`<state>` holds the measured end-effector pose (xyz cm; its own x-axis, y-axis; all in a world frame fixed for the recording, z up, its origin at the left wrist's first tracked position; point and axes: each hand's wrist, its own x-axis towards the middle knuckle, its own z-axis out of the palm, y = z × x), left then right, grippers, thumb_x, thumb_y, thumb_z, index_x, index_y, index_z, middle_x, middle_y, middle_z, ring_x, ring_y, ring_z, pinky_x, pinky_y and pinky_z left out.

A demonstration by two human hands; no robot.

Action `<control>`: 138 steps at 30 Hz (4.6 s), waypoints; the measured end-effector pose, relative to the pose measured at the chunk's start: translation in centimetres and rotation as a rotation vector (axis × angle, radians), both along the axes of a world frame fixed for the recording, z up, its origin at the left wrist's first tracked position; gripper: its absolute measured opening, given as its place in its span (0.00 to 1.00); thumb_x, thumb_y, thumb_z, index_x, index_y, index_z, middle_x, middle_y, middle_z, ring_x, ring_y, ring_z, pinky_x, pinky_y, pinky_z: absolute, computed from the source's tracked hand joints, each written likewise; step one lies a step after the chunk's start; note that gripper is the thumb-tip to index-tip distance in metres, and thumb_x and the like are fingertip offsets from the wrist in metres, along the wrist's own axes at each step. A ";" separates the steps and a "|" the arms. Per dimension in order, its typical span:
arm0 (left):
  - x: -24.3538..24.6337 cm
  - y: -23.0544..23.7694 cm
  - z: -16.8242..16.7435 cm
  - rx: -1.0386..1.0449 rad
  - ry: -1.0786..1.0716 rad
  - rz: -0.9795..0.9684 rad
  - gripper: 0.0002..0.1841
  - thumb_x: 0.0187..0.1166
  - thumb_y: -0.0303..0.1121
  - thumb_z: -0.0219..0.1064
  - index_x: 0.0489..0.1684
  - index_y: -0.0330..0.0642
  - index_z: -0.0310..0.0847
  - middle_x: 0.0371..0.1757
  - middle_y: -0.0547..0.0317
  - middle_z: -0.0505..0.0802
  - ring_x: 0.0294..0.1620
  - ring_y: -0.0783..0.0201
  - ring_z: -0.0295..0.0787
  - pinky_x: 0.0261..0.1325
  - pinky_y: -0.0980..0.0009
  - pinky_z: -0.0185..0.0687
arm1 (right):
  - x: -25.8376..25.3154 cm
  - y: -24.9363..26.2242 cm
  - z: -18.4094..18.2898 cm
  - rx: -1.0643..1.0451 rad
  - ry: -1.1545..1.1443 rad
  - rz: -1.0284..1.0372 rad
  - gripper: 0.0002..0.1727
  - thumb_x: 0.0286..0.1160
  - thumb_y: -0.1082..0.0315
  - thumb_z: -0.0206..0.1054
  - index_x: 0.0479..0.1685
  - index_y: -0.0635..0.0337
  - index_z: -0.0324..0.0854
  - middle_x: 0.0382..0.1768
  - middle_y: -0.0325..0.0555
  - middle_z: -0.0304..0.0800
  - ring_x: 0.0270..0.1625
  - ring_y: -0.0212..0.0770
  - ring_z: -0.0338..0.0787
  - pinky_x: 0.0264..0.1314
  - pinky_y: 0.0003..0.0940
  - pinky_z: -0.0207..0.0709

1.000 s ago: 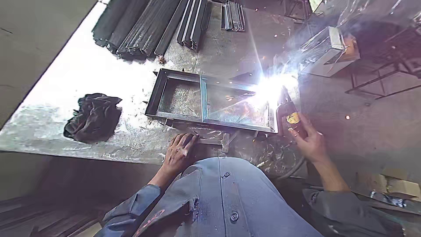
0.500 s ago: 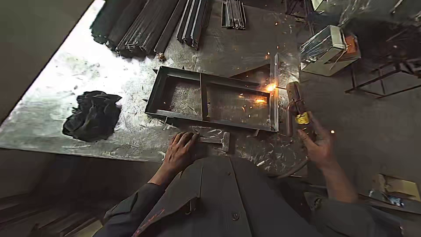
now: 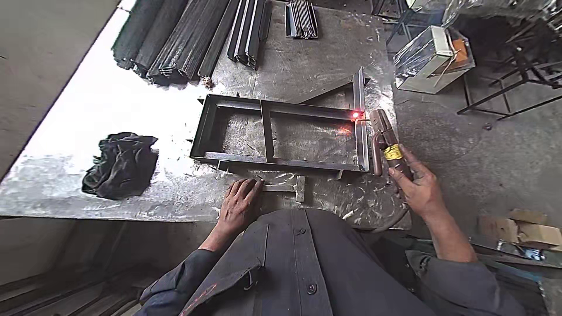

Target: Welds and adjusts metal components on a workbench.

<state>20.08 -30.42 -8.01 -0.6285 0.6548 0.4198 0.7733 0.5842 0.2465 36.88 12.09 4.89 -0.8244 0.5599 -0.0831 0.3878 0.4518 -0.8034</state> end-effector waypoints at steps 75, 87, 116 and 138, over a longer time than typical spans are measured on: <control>0.0 0.0 0.6 -0.036 -0.056 -0.032 0.19 0.87 0.42 0.58 0.64 0.43 0.88 0.57 0.42 0.94 0.62 0.39 0.89 0.66 0.41 0.78 | 11.6 -9.6 2.4 -0.178 0.018 -0.136 0.38 0.74 0.62 0.72 0.88 0.49 0.68 0.48 0.43 0.92 0.22 0.31 0.86 0.19 0.26 0.84; 0.1 -0.1 0.5 -0.056 -0.081 -0.011 0.20 0.88 0.43 0.58 0.65 0.43 0.87 0.60 0.42 0.93 0.66 0.39 0.87 0.70 0.39 0.77 | 11.4 -10.8 1.4 -0.139 0.000 -0.155 0.37 0.75 0.62 0.72 0.89 0.45 0.67 0.45 0.43 0.92 0.21 0.31 0.86 0.20 0.26 0.84; 0.3 0.1 1.7 -0.082 -0.107 -0.025 0.17 0.87 0.38 0.58 0.62 0.41 0.87 0.58 0.39 0.93 0.64 0.36 0.88 0.67 0.38 0.78 | 11.0 -10.3 1.1 -0.108 -0.079 -0.153 0.34 0.76 0.58 0.71 0.85 0.49 0.72 0.42 0.39 0.93 0.22 0.29 0.86 0.22 0.26 0.84; -7.7 -20.1 3.2 0.109 -0.146 0.575 0.22 0.82 0.38 0.66 0.72 0.39 0.83 0.73 0.36 0.85 0.78 0.36 0.77 0.81 0.39 0.69 | -11.4 -29.0 2.7 -0.214 0.001 0.483 0.37 0.75 0.60 0.73 0.87 0.51 0.69 0.56 0.42 0.93 0.31 0.30 0.91 0.30 0.27 0.89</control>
<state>12.37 -50.55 -4.79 -0.9252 0.1507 0.3482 0.2943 0.8644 0.4078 25.49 -16.87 7.63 -0.9844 0.0870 -0.1529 0.1751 0.4043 -0.8977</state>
